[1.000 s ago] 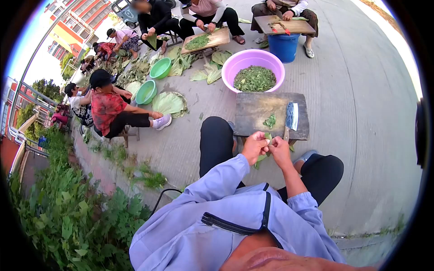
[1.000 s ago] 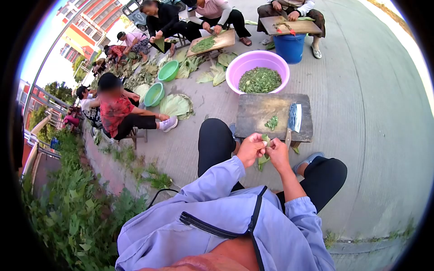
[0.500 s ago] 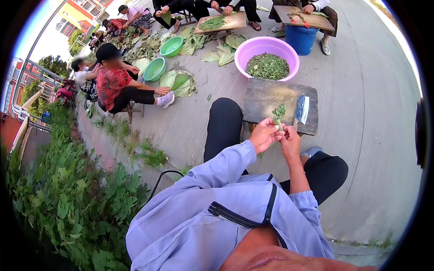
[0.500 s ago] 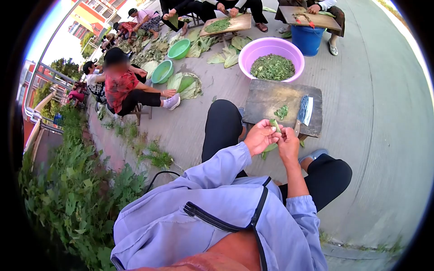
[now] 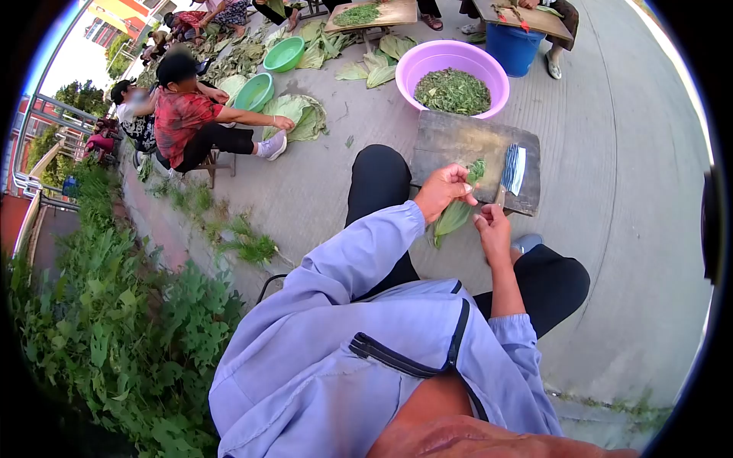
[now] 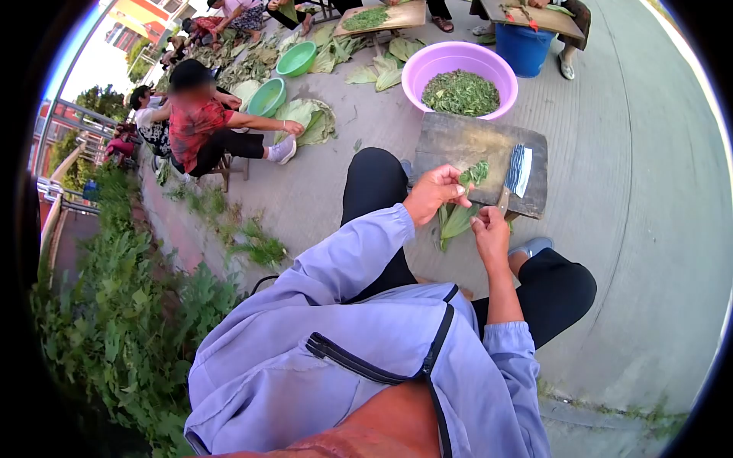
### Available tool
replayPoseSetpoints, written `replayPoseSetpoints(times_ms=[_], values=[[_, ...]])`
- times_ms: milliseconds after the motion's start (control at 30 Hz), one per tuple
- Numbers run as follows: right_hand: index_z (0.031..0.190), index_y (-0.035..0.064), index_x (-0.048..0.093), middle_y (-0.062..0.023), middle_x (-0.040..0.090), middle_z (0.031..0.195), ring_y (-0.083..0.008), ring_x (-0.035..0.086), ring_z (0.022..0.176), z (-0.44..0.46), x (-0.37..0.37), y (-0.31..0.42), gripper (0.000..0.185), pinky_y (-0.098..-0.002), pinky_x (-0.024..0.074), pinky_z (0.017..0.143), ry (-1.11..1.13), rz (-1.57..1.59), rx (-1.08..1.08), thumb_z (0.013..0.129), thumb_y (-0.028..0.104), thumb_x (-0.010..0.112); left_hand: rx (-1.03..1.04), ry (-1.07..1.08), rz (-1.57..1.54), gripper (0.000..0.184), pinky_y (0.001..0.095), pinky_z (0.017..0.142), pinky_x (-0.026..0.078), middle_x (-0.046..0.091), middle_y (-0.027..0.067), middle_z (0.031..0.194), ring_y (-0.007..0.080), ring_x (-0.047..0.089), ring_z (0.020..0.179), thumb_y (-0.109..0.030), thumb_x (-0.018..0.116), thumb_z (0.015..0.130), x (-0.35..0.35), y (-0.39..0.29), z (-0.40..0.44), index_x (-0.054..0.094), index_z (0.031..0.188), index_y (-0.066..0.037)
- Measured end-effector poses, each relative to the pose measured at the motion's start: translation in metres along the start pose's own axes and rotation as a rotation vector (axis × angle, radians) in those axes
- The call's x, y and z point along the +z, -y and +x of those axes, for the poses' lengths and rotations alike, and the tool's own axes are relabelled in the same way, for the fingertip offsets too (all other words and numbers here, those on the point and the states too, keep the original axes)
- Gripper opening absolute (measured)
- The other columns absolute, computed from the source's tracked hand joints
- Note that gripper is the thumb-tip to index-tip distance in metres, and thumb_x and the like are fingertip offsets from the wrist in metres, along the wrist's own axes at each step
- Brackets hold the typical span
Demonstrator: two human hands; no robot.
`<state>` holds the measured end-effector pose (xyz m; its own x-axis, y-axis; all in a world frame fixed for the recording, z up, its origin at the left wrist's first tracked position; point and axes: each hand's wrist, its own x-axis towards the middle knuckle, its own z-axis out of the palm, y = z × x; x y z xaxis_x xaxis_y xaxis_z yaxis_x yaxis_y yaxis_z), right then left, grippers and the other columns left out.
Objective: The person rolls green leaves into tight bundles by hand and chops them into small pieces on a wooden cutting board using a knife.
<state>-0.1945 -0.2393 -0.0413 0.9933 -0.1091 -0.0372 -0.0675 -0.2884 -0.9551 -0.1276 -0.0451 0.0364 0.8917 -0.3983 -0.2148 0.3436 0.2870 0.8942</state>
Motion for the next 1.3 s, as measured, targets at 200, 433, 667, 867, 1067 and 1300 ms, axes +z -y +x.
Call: replayPoseSetpoints(times_ms=[200,433,667,867,1067,1300], values=[[0.104,-0.0014,0.065,-0.0019,0.064,0.082,-0.0110,0.058,0.073,0.003,-0.007,-0.006,0.018,-0.0296,0.0507,0.067,0.007,-0.080,0.111,0.091,0.005,0.076,0.067,0.113,0.246,0.019,0.0329,0.080,0.059,0.069,0.0099,0.105,0.0193,0.075,0.084,0.005,0.060,0.097,-0.025,-0.005,0.035,0.062,0.116,0.002],[0.097,0.0003,0.065,-0.0063,0.066,0.076,-0.0164,0.062,0.071,0.004,-0.002,-0.047,0.020,-0.0356,0.0519,0.067,0.051,-0.159,0.201,0.089,0.012,0.078,0.238,0.166,0.678,0.017,0.0345,0.071,0.057,0.071,0.0101,0.096,0.0165,0.071,0.076,0.005,0.060,0.093,-0.038,-0.038,0.081,0.063,0.110,0.002],[0.096,0.0000,0.064,-0.0089,0.065,0.076,-0.0182,0.062,0.070,-0.002,-0.007,-0.048,0.021,-0.0370,0.0516,0.067,0.102,-0.268,0.272,0.089,0.015,0.078,0.303,0.118,0.994,0.014,0.0363,0.068,0.055,0.072,0.0129,0.088,0.0198,0.072,0.072,0.001,0.063,0.092,-0.042,-0.040,0.096,0.066,0.105,0.000],[0.095,-0.0015,0.063,-0.0114,0.065,0.076,-0.0209,0.062,0.071,0.018,-0.017,-0.031,0.023,-0.0390,0.0511,0.068,0.182,-0.334,0.294,0.089,0.016,0.077,0.253,0.150,0.899,0.014,0.0345,0.068,0.055,0.072,0.0118,0.087,0.0184,0.074,0.073,0.001,0.063,0.090,-0.043,-0.060,0.103,0.066,0.103,0.000],[0.092,-0.0016,0.064,-0.0146,0.067,0.077,-0.0248,0.064,0.072,0.068,-0.049,0.027,0.024,-0.0401,0.0512,0.069,0.248,-0.418,0.190,0.091,0.020,0.076,0.240,0.162,0.669,0.019,0.0328,0.070,0.057,0.071,0.0082,0.094,0.0166,0.074,0.077,0.002,0.062,0.090,-0.058,-0.066,0.118,0.068,0.108,0.002],[0.095,-0.0012,0.066,-0.0144,0.068,0.082,-0.0257,0.063,0.075,0.124,-0.078,0.039,0.024,-0.0409,0.0507,0.070,0.221,-0.637,0.131,0.093,0.021,0.073,0.157,0.120,0.636,0.026,0.0350,0.068,0.060,0.071,0.0117,0.091,0.0194,0.073,0.078,0.006,0.056,0.086,-0.055,-0.071,0.124,0.070,0.108,0.002]])
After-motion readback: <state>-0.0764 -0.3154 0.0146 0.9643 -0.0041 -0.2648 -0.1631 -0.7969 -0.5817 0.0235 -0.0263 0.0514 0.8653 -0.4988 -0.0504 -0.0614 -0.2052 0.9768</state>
